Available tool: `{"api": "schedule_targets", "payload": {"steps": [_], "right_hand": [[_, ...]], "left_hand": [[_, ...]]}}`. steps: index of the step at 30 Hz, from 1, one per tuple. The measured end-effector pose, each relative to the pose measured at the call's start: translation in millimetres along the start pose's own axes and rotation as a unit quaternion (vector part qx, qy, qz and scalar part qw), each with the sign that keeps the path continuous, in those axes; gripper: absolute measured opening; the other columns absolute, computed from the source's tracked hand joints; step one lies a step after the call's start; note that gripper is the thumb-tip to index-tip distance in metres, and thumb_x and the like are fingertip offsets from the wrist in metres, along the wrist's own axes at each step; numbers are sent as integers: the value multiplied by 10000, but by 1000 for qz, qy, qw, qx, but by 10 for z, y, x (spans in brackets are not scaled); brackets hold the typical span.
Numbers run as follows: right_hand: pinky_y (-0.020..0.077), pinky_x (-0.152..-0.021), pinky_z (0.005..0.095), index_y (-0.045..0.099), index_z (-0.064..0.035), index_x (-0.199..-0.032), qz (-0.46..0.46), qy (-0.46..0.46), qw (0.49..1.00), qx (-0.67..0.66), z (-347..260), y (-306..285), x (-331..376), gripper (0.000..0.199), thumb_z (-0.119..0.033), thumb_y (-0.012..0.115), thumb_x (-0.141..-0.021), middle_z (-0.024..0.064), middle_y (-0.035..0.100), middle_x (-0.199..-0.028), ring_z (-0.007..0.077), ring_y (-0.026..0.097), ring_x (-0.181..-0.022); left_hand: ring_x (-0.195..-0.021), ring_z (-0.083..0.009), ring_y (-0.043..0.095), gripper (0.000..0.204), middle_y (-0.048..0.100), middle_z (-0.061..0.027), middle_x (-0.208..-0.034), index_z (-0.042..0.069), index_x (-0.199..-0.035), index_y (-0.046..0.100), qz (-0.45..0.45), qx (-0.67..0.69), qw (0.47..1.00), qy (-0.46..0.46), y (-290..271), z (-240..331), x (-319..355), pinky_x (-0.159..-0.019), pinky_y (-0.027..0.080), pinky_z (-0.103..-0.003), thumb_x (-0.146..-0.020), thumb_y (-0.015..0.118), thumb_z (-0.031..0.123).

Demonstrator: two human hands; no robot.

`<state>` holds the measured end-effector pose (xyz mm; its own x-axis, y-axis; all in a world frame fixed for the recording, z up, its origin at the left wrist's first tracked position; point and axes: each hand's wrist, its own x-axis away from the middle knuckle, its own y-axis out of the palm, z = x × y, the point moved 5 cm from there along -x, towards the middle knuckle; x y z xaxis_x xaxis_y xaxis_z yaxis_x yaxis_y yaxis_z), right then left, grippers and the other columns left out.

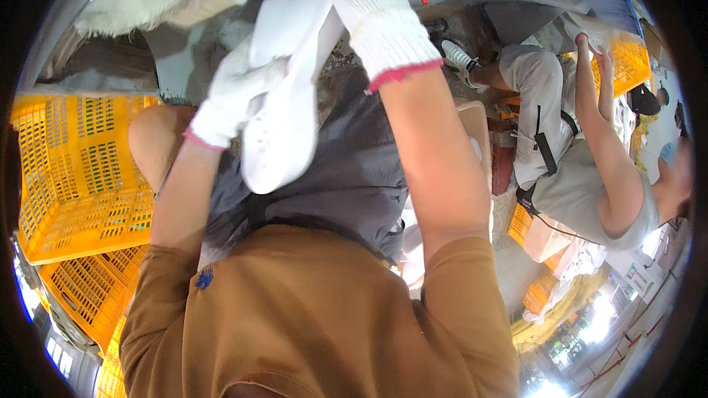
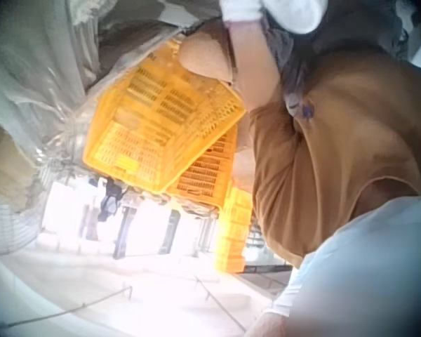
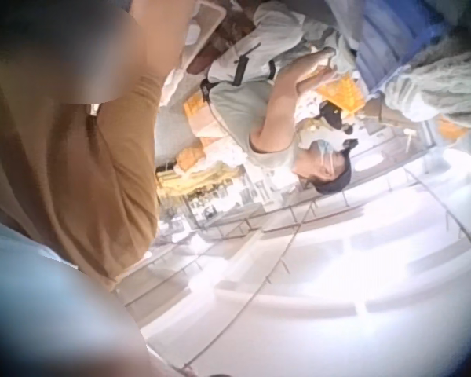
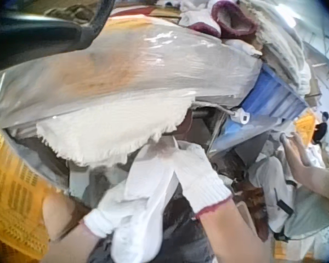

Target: The person scrubs white shoe insoles with a cloth against a rotating brush machine, then places them into a yellow basket. The person repeats this process for multiple insoles and later transfers them into a larger container.

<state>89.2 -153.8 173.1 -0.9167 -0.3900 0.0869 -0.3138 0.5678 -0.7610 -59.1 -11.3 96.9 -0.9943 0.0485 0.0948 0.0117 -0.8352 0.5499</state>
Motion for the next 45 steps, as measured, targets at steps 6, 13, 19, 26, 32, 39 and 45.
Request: {"api": "schedule_targets", "payload": {"steps": [6,13,19,26,32,39,45], "right_hand": [[500,-1033,380,428,38,-1521,35,-24,959,-281,-282,-205,1242,775,-254,776,-894,184,623,-1325,254,632,-1224],[477,-1136,420,411,84,-1543,229,-95,966,-75,89,-109,680,892,-199,817,-802,272,597,-1387,351,595,-1320],[618,-879,398,735,-28,-1221,112,-59,990,-62,384,141,-89,438,-294,733,-873,260,744,-1092,357,755,-959],[538,-867,431,656,0,-1263,48,-73,981,-172,-184,-57,405,542,-356,784,-875,218,733,-1103,344,711,-980],[287,-1179,683,663,-288,-1389,30,-249,837,486,-143,-19,1341,547,-262,710,-845,51,566,-1442,367,440,-1455],[600,-828,412,674,-74,-1340,82,-412,893,161,-840,376,1624,529,-105,712,-813,140,731,-1186,322,721,-978],[593,-698,377,693,-120,-1287,88,-263,947,164,-702,688,1149,418,-171,717,-873,103,761,-1098,260,739,-849]], "left_hand": [[-955,-219,712,357,725,-125,-1115,-64,-1207,634,254,212,938,103,469,-227,-487,-835,586,-326,-923,787,88],[-1073,-215,684,531,721,-138,-1205,-47,-1269,650,177,-97,979,2,-12,-133,-1124,-964,536,-334,-987,684,401],[-1150,-247,675,727,724,-205,-1248,-12,-1398,631,213,-540,804,-131,-908,301,-334,-1031,492,-358,-896,782,492],[-755,-78,635,497,726,-42,-961,-13,-1169,718,225,-26,968,-110,117,-295,-207,-641,515,-237,-894,847,381],[-1086,-210,699,413,744,-104,-1125,-12,-1191,712,152,21,982,-114,53,-315,-710,-969,553,-346,-961,778,324],[-1162,-284,660,599,715,-100,-1253,100,-1347,648,-33,450,889,-71,-13,-196,-145,-1050,527,-428,-1054,523,607],[-1114,-312,680,433,711,-147,-1216,56,-1254,653,22,386,921,-50,-544,-127,-580,-1001,547,-446,-1045,417,354]]}}
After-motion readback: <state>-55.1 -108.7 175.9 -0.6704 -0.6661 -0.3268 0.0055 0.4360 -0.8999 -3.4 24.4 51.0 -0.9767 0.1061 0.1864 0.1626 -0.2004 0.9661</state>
